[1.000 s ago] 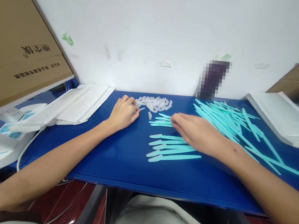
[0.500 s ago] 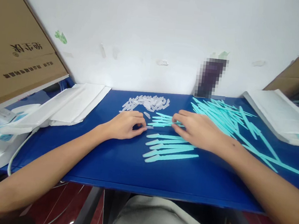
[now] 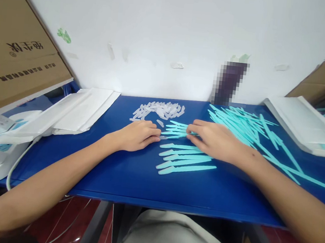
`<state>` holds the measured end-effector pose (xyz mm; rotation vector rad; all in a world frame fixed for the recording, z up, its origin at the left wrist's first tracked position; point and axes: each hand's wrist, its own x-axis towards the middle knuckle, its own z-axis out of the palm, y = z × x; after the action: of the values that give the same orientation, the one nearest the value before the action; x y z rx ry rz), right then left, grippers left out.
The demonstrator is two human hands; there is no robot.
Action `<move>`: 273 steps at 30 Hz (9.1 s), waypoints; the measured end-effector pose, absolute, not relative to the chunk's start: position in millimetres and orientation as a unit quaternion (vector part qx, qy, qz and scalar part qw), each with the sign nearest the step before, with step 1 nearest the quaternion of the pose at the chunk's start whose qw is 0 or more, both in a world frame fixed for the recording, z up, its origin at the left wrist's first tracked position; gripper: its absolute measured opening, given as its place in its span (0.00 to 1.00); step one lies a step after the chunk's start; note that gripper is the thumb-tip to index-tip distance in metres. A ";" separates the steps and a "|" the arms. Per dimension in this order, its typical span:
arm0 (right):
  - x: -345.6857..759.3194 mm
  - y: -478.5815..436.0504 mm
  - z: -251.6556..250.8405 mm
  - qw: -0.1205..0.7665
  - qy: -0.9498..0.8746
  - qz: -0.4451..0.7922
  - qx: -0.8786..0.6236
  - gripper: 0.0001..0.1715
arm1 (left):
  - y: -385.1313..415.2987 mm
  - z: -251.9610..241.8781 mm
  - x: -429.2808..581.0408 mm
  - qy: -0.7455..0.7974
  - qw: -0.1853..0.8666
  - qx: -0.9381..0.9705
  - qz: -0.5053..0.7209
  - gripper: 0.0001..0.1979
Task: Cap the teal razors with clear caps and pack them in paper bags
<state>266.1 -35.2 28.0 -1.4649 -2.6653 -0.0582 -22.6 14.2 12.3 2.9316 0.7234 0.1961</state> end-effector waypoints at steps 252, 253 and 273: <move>259.0 -39.0 29.8 0.083 -0.858 0.040 -0.505 0.20 | 6.3 0.5 -2.9 0.352 0.227 0.814 0.402 0.12; 258.1 -39.4 30.5 0.080 -0.857 0.034 -0.508 0.21 | 6.5 -0.1 -3.3 0.352 0.235 0.814 0.399 0.12; 250.8 -39.9 29.9 0.108 -0.857 -0.022 -0.503 0.19 | -1.0 3.3 -0.1 0.344 0.274 0.810 0.388 0.15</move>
<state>250.8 -39.9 29.9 -1.4817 -2.5225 -0.0649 -0.1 -1.0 3.3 2.1774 0.9256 1.0429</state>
